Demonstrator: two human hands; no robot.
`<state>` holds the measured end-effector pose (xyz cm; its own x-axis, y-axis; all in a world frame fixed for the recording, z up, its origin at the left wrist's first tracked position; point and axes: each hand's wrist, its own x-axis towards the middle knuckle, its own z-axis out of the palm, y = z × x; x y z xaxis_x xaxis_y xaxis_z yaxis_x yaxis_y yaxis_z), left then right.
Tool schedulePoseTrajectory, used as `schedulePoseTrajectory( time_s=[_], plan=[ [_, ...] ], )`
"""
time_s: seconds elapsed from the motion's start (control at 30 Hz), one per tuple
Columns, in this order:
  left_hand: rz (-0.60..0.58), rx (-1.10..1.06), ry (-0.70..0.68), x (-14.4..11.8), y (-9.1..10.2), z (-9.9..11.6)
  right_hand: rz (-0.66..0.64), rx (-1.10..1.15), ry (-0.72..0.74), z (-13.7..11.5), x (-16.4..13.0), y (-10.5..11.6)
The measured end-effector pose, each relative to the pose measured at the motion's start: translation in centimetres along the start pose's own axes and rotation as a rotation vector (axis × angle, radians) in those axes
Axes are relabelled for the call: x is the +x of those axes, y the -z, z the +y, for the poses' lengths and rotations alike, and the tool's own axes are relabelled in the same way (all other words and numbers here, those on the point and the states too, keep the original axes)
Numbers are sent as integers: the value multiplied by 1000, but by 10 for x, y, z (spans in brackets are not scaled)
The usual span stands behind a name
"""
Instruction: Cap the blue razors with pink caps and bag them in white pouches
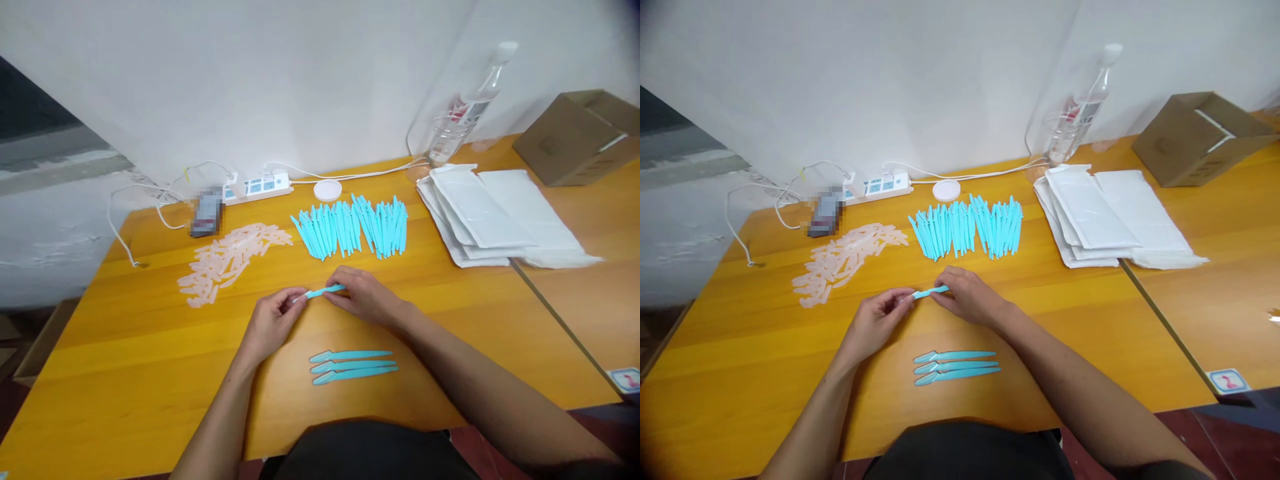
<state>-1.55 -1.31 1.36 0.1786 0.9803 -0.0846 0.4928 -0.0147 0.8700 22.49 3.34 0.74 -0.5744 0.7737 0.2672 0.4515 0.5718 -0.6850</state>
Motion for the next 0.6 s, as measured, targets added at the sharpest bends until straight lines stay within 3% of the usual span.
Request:
schedulePoseTrajectory(
  time_s=[0.13,0.23,0.37,0.6],
  plan=[
    [-139,120,-137,-11,-8,14,-225,62,-89,-7,-2,30],
    [-222,188,-207,-22,-13,21,-262,67,-232,-5,-3,49],
    [-250,307,-312,-30,-13,24,-135,-118,-348,6,-1,58],
    [-283,334,-366,-35,-14,26,203,-280,-594,32,2,68]
  ],
)
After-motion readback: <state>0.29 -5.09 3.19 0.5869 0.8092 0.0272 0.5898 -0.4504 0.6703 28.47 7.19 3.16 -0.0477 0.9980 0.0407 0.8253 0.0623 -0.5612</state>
